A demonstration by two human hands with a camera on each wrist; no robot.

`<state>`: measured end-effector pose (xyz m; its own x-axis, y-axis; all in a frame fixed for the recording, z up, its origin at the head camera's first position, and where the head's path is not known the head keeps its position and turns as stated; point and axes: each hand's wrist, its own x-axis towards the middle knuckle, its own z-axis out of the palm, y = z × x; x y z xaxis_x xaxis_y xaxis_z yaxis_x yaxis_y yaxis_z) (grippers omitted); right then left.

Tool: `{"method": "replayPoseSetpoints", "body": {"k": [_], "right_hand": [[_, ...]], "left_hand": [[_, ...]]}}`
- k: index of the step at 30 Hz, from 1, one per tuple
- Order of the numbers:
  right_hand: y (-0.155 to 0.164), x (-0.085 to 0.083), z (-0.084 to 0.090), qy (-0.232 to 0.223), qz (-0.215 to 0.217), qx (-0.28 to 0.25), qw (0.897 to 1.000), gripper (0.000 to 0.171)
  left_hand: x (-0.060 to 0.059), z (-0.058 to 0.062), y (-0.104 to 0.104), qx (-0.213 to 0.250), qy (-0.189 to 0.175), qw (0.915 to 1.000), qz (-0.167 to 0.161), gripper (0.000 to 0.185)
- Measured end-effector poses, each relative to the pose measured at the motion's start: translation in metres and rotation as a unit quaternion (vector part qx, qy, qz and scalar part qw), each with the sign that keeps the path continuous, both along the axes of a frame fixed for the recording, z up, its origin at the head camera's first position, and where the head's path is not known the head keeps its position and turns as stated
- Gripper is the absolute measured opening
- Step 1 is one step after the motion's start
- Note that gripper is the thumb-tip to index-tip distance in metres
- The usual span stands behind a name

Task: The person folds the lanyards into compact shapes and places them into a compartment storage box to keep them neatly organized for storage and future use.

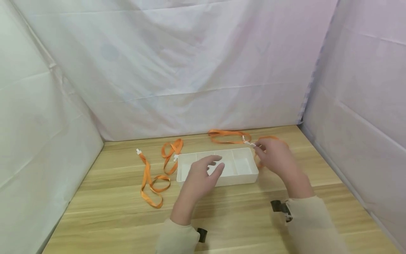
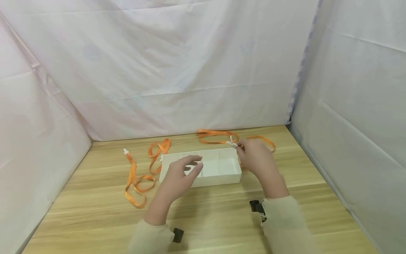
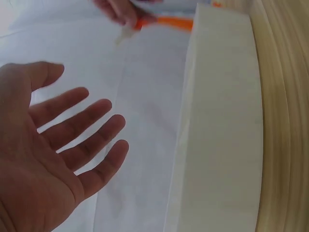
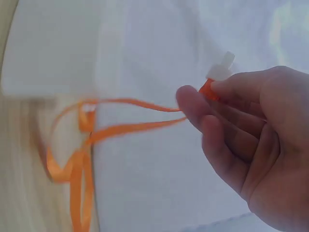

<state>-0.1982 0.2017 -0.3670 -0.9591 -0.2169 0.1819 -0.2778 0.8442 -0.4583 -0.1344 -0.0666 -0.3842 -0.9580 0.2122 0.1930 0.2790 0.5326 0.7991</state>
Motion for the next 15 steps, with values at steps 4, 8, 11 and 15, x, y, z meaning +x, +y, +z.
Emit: {"method": "replayPoseSetpoints", "body": {"k": [4,8,11,15], "right_hand": [[-0.016,0.019,0.005,0.018,-0.004,-0.039,0.999,0.021],[-0.03,0.038,0.006,0.016,-0.006,-0.054,0.998,0.022],[-0.037,0.048,0.007,0.029,-0.004,-0.056,0.998,0.02],[-0.042,0.056,0.004,0.038,-0.001,-0.05,0.998,0.019]], "left_hand": [[-0.004,0.006,0.02,0.081,-0.042,0.9958,0.013,0.033],[-0.008,0.011,0.036,0.19,-0.111,0.9751,0.028,0.033],[-0.009,0.012,0.045,0.254,-0.146,0.956,0.023,0.034],[-0.008,0.009,0.053,0.266,-0.13,0.9548,0.025,0.028]]}}
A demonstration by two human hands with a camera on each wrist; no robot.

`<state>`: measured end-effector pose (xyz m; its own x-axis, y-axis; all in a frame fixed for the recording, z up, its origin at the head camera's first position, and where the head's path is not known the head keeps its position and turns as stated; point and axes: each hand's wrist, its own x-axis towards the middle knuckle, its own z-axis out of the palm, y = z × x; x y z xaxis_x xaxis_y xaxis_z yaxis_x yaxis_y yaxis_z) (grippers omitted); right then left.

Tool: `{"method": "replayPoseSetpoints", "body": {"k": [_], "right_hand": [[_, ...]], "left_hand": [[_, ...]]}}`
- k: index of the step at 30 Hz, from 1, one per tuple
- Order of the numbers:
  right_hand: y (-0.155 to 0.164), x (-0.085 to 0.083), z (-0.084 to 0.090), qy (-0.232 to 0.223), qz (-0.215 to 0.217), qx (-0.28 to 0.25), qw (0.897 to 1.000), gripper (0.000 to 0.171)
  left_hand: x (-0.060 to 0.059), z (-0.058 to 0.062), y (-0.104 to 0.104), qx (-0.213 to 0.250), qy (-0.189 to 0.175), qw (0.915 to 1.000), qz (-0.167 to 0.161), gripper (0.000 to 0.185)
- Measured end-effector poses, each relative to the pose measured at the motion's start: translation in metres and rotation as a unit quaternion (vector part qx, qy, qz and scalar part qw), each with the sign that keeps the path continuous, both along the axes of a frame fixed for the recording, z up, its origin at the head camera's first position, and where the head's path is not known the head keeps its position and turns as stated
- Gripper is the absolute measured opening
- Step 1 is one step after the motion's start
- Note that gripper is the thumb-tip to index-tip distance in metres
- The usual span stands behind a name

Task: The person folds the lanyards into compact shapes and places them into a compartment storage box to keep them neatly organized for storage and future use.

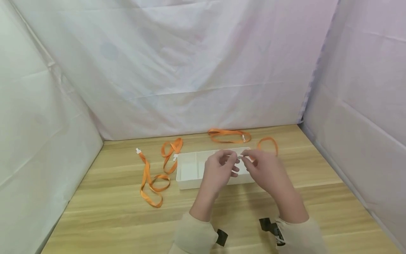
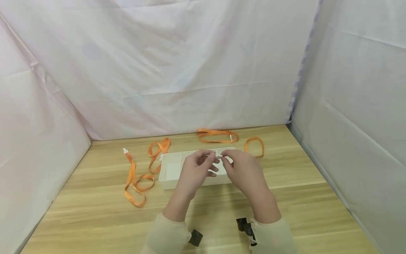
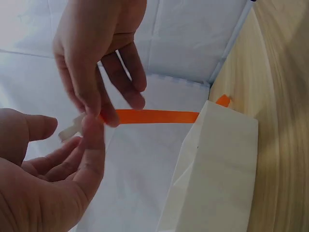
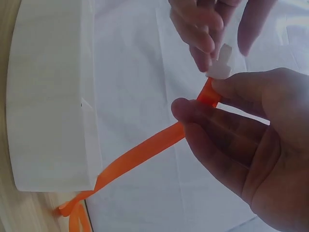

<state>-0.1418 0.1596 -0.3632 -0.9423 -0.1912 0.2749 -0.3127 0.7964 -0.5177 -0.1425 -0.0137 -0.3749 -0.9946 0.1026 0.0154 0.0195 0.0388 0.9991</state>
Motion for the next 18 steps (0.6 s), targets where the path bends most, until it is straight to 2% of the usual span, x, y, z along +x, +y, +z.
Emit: {"method": "replayPoseSetpoints", "body": {"k": [6,10,12,14,18], "right_hand": [[0.0,0.006,-0.007,-0.012,-0.009,-0.03,0.999,0.024],[0.0,0.008,-0.011,-0.009,-0.012,-0.065,0.998,0.014],[0.0,0.008,-0.013,-0.001,-0.009,-0.07,0.998,0.01],[-0.001,0.007,-0.015,0.005,-0.007,-0.066,0.998,0.016],[0.0,0.009,-0.019,0.012,-0.027,-0.071,0.997,0.018]], "left_hand": [[0.002,-0.002,0.006,-0.012,0.036,0.9985,0.039,0.021],[0.004,0.002,0.008,0.0,0.055,0.9966,0.061,0.018],[0.005,0.004,0.008,0.005,0.066,0.996,0.059,0.017],[0.007,0.004,0.008,0.003,0.074,0.996,0.05,0.016],[0.01,0.002,0.008,0.001,0.085,0.9955,0.042,0.017]]}}
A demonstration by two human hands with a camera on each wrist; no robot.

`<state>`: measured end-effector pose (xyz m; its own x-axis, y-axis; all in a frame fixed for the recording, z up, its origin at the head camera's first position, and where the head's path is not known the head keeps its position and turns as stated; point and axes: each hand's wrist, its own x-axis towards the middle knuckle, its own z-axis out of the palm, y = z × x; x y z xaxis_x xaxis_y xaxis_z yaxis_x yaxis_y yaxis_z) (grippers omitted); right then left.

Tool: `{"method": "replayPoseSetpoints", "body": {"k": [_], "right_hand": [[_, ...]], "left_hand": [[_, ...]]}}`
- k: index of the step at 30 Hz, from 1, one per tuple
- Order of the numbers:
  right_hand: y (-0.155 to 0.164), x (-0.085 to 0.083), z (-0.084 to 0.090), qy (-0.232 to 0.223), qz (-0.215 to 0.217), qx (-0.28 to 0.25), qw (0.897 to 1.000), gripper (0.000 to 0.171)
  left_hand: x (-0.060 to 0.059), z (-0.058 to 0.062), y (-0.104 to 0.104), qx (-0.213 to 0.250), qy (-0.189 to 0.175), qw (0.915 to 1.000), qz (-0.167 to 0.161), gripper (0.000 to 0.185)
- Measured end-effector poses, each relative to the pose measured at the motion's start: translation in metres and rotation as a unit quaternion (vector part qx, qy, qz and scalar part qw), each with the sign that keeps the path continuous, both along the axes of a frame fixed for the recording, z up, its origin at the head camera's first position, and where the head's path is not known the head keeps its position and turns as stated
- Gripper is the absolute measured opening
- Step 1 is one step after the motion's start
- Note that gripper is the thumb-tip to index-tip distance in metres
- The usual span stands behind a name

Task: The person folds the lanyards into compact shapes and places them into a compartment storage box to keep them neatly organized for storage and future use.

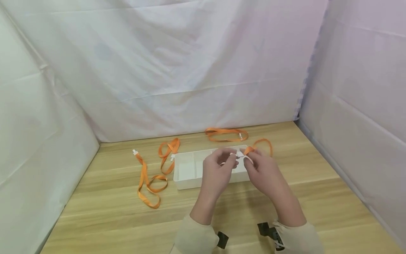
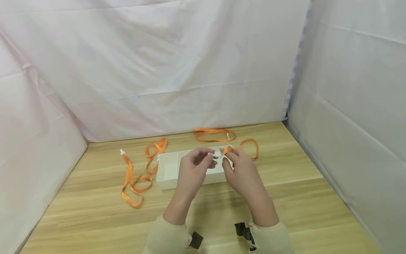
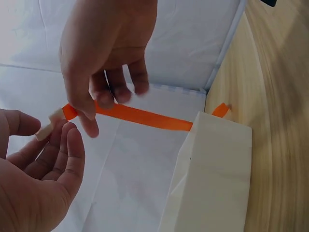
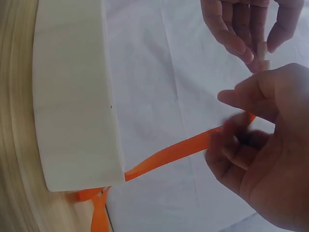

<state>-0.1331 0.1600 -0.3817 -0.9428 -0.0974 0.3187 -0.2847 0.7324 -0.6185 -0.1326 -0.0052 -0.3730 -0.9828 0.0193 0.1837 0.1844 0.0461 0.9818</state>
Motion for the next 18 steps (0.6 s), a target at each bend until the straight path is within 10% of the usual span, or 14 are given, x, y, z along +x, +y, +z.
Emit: {"method": "replayPoseSetpoints", "body": {"k": [6,18], "right_hand": [[0.0024,0.0035,-0.0035,0.087,-0.009,-0.035,0.996,0.032],[0.0015,0.0028,0.0021,0.041,-0.044,-0.156,0.986,0.04]], "left_hand": [[0.0027,-0.0044,0.0,0.006,-0.001,0.9999,0.011,0.018],[0.0045,-0.0085,-0.0003,-0.004,-0.03,0.9986,-0.044,0.02]]}}
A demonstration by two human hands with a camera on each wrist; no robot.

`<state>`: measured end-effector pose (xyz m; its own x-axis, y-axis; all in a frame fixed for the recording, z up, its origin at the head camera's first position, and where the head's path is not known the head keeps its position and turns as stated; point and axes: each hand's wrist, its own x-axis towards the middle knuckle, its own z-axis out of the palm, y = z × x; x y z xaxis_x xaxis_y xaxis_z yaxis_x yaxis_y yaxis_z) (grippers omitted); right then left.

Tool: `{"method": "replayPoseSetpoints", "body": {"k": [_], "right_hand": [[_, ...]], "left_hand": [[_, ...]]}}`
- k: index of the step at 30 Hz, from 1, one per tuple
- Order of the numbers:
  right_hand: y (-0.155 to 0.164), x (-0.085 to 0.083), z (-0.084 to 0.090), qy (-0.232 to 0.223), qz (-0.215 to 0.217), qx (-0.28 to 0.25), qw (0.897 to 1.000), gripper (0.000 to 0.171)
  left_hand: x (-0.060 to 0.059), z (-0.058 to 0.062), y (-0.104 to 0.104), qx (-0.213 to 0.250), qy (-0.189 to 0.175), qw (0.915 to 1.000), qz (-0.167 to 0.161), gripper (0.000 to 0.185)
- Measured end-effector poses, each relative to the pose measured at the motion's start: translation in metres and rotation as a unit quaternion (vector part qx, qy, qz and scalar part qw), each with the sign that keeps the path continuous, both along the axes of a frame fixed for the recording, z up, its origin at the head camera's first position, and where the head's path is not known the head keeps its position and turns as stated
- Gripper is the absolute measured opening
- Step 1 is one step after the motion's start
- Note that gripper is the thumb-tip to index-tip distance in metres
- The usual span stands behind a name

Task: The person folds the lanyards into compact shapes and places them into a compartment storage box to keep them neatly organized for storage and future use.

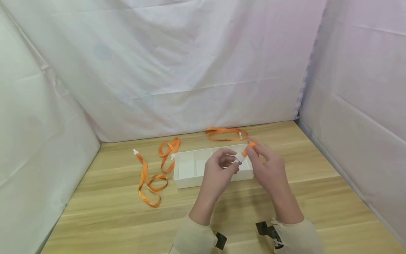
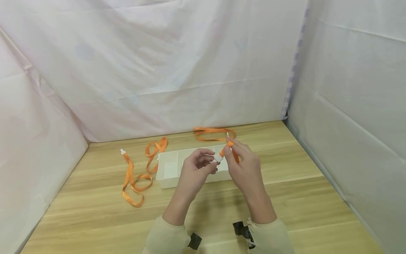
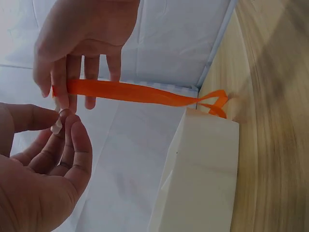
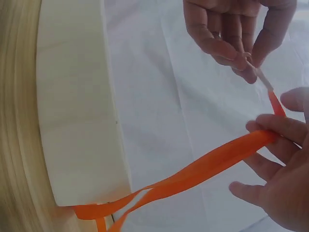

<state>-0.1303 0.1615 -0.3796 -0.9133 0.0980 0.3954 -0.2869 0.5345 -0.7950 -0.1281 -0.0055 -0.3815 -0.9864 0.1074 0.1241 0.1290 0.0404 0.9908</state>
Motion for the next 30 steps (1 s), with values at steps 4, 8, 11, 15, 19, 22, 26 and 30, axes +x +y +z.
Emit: {"method": "replayPoseSetpoints", "body": {"k": [4,8,11,15,19,22,26,30], "right_hand": [[0.0,-0.008,-0.005,0.062,-0.029,0.005,0.998,0.025],[0.001,-0.015,-0.011,0.118,-0.037,0.001,0.992,0.029],[0.0,-0.018,-0.013,0.132,-0.038,-0.021,0.99,0.015],[-0.004,-0.018,-0.011,0.13,-0.025,-0.052,0.99,0.016],[-0.008,-0.013,-0.005,0.117,-0.01,-0.059,0.991,0.015],[-0.008,-0.009,0.002,0.057,-0.019,-0.07,0.996,0.019],[-0.004,-0.006,0.014,-0.05,-0.046,-0.085,0.994,0.034],[0.001,-0.008,0.018,-0.066,-0.074,-0.066,0.993,0.043]], "left_hand": [[0.0,-0.005,-0.001,-0.02,-0.013,0.9995,-0.02,0.028],[0.0,-0.009,0.0,-0.029,-0.023,0.9985,-0.04,0.029],[-0.001,-0.011,0.001,-0.024,-0.026,0.9979,-0.053,0.028],[-0.004,-0.012,0.001,-0.008,-0.023,0.9974,-0.067,0.019],[-0.005,-0.013,0.002,-0.021,-0.007,0.9974,-0.068,0.022],[-0.005,-0.014,0.002,-0.046,-0.001,0.9971,-0.061,0.022],[-0.005,-0.016,-0.001,-0.054,-0.011,0.9968,-0.059,0.021],[-0.004,-0.019,-0.006,-0.05,-0.013,0.9966,-0.064,0.022]]}}
